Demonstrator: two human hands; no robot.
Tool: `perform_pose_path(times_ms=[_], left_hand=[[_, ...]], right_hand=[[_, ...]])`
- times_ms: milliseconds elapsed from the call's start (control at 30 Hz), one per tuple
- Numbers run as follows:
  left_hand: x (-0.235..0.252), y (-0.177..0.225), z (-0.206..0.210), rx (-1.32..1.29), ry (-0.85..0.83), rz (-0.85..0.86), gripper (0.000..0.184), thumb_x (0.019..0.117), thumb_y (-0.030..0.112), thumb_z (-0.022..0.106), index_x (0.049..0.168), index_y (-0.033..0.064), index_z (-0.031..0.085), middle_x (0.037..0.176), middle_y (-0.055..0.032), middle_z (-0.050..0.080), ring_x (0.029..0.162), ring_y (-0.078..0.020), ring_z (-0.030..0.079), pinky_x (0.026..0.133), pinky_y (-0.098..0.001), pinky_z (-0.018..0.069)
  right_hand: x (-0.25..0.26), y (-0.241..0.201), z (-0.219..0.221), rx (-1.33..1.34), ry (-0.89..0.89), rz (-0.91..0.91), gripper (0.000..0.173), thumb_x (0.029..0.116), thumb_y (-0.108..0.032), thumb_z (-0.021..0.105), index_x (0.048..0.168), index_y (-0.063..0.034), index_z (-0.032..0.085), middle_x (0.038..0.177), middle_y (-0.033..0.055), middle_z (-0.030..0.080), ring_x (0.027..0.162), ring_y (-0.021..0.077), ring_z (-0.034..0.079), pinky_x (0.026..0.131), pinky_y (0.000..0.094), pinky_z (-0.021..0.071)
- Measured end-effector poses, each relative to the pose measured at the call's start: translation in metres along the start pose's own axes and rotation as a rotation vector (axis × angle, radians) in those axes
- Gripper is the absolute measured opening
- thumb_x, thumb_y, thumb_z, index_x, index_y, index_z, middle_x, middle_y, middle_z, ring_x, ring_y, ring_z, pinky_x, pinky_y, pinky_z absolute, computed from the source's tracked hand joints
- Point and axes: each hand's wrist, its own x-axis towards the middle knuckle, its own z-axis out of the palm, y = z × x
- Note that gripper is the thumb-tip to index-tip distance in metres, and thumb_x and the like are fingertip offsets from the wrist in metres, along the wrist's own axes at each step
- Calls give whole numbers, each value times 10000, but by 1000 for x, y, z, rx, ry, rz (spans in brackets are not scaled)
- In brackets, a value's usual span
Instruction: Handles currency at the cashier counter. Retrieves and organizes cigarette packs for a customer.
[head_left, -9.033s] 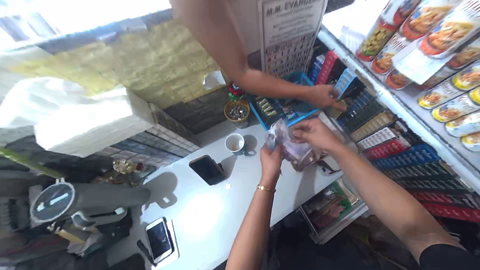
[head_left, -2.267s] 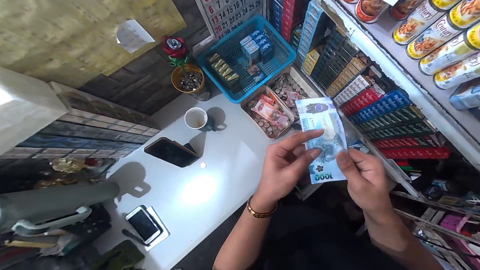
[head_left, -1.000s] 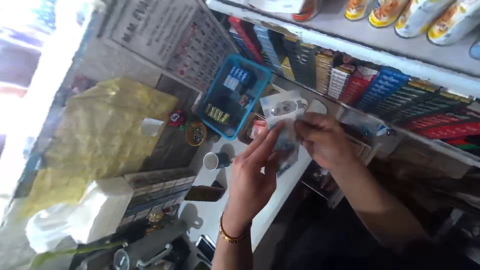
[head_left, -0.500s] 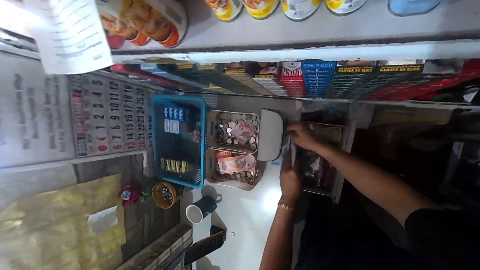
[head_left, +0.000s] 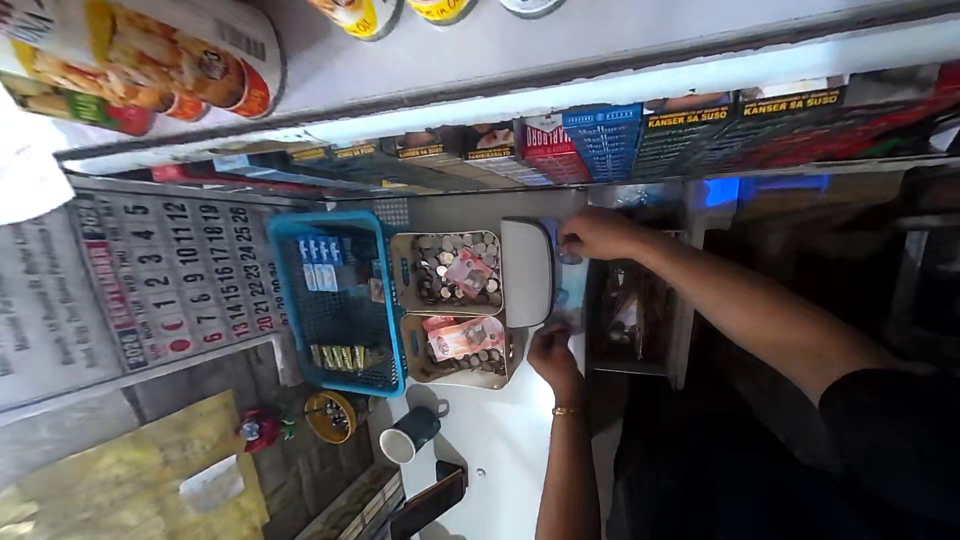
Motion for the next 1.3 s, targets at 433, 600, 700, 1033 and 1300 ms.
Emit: perform_pose_path(times_ms=[433,600,700,1033,1300], left_hand=[[0,2,25,-267,166,-456,255,946,-33,665,1155,-58,520,897,-147,667,741,-198,678,709,-363,609],[-42,0,37,-283,-15,-468,202,921,-45,687,1066,-48,546,839,-119,677,742,-189,686,699,-370,614],[-55,-18,51,-275,-145,-476,239,924,-22,691,1115,-77,558,902,-156,694,794,-219,706,743,-392,623],[-91,-23,-14,107,-565,-474,316,903,160,765,1177,31,671,1063,-86,728,932,-170,715,855,-376,608],[-73,25,-51,-295,-704,-142,523,1013,231,576,1485,15,515,1590,-148,431,1464,-226,421,1212,-408,366]], right_hand=[[-59,-25,96,912,440,548,433,1008,-303,660,1303,8,601,1161,186,683,1031,279,683,925,478,568],[-100,-2,110,1126,493,810,581,1004,-367,666,1451,-54,466,1336,186,616,1138,302,658,938,490,566],[-117,5,111,1002,349,791,422,998,-274,679,1309,4,615,1172,194,682,1023,273,683,911,460,572],[-80,60,58,-550,-228,570,221,1004,-29,556,1177,70,650,1104,303,675,1036,499,670,837,660,547],[-109,-83,58,-419,-314,618,286,1012,-145,535,1164,52,677,1097,298,691,1060,484,672,887,644,531]])
